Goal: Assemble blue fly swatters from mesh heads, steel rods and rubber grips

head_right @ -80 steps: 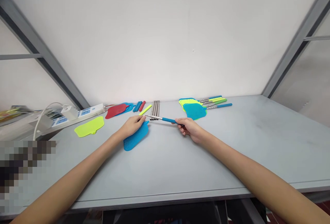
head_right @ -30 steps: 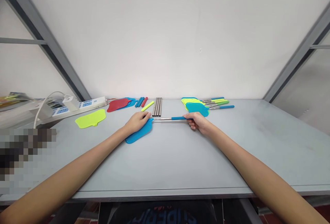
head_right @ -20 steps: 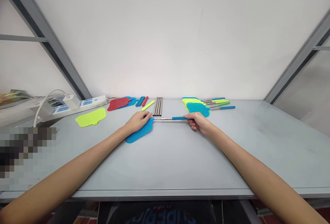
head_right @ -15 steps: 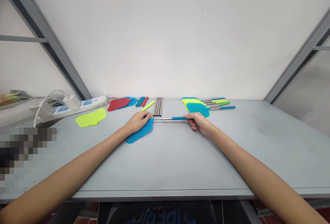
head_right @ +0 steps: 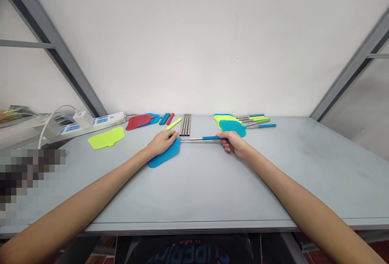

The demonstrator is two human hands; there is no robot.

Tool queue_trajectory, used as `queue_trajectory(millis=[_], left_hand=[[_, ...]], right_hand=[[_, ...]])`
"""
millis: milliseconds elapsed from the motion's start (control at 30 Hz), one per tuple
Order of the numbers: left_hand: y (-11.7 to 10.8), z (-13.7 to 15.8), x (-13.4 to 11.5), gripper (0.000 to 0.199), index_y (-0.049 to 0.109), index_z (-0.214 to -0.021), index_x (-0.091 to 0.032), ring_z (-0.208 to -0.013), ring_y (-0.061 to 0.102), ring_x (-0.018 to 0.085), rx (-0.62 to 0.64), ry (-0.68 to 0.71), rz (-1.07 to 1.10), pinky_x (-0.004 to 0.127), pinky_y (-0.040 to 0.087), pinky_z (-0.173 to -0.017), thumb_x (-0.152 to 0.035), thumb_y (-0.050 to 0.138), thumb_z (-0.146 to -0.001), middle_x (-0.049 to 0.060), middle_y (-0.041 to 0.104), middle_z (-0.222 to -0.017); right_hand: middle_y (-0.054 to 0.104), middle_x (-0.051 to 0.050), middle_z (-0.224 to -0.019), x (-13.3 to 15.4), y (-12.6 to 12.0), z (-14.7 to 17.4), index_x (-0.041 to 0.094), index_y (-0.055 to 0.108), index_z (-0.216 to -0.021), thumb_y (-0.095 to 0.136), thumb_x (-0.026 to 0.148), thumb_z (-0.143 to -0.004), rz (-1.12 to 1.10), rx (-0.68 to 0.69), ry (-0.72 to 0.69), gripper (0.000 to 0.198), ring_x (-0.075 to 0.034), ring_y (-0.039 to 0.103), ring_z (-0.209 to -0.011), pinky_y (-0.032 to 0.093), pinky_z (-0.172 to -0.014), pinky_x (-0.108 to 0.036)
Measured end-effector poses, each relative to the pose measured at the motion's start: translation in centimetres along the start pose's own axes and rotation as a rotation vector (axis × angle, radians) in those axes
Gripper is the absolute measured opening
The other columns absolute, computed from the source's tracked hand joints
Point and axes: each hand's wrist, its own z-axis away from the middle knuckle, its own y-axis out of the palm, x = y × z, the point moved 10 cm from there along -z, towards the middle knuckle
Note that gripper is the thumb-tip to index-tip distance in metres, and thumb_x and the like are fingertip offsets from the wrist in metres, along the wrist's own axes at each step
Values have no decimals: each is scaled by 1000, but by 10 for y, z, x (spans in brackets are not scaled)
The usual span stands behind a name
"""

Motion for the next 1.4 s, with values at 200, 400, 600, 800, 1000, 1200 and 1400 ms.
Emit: queue_trajectory(millis=[200, 400, 600, 800, 1000, 1200, 1400], left_hand=[[0, 0, 0, 39, 45, -59, -19, -61, 49, 16, 1, 3, 4, 26, 31, -56, -38, 24, -86, 1, 52, -59], [2, 0, -1, 38, 43, -59, -19, -60, 48, 16, 21, 13, 20, 27, 32, -56, -37, 23, -86, 1, 50, -59], [8, 3, -14, 40, 46, -63, -19, -66, 49, 15, 127, 107, 61, 26, 38, -65, -39, 22, -87, 1, 53, -65], [14, 12, -25, 38, 52, -77, -19, -80, 52, 17, 183, 146, 80, 28, 39, -77, -41, 22, -87, 3, 57, -79], [15, 14, -28, 37, 52, -82, -19, -83, 52, 17, 189, 143, 72, 30, 39, -80, -39, 22, -88, 5, 57, -83], [14, 16, -29, 36, 51, -75, -19, -77, 51, 18, 176, 119, 46, 31, 40, -76, -37, 23, -87, 5, 56, -76], [12, 19, -30, 35, 50, -74, -19, -75, 51, 18, 166, 113, 26, 31, 40, -74, -35, 22, -88, 5, 55, -75]], right_hand=[[30, 5, -51, 0, 1, 0, 14, 54, -75, 60, 27, -68, -2, 11, -11, 15, -5, 24, -40, 20, -31, -17], [29, 5, -50, 3, 3, 2, 15, 55, -75, 60, 28, -68, -6, 22, -29, 16, -5, 24, -40, 19, -31, -18], [27, 6, -48, 3, 0, 1, 14, 54, -71, 58, 25, -67, -4, 31, -32, 13, -5, 22, -39, 19, -32, -19], [26, 7, -46, 1, -2, -1, 13, 55, -73, 59, 24, -64, 19, 57, -21, 14, -5, 22, -38, 18, -31, -19], [26, 8, -47, 1, 0, -1, 15, 52, -70, 62, 26, -65, 63, 81, -28, 16, -5, 24, -38, 21, -31, -17], [34, 6, -43, -1, 2, 3, 17, 44, -59, 66, 37, -66, 153, 148, 13, 31, -4, 29, -35, 20, -31, -18], [40, 5, -40, 1, 6, 10, 11, 58, -67, 62, 43, -69, 220, 193, 41, 32, -5, 34, -32, 17, -32, -19]])
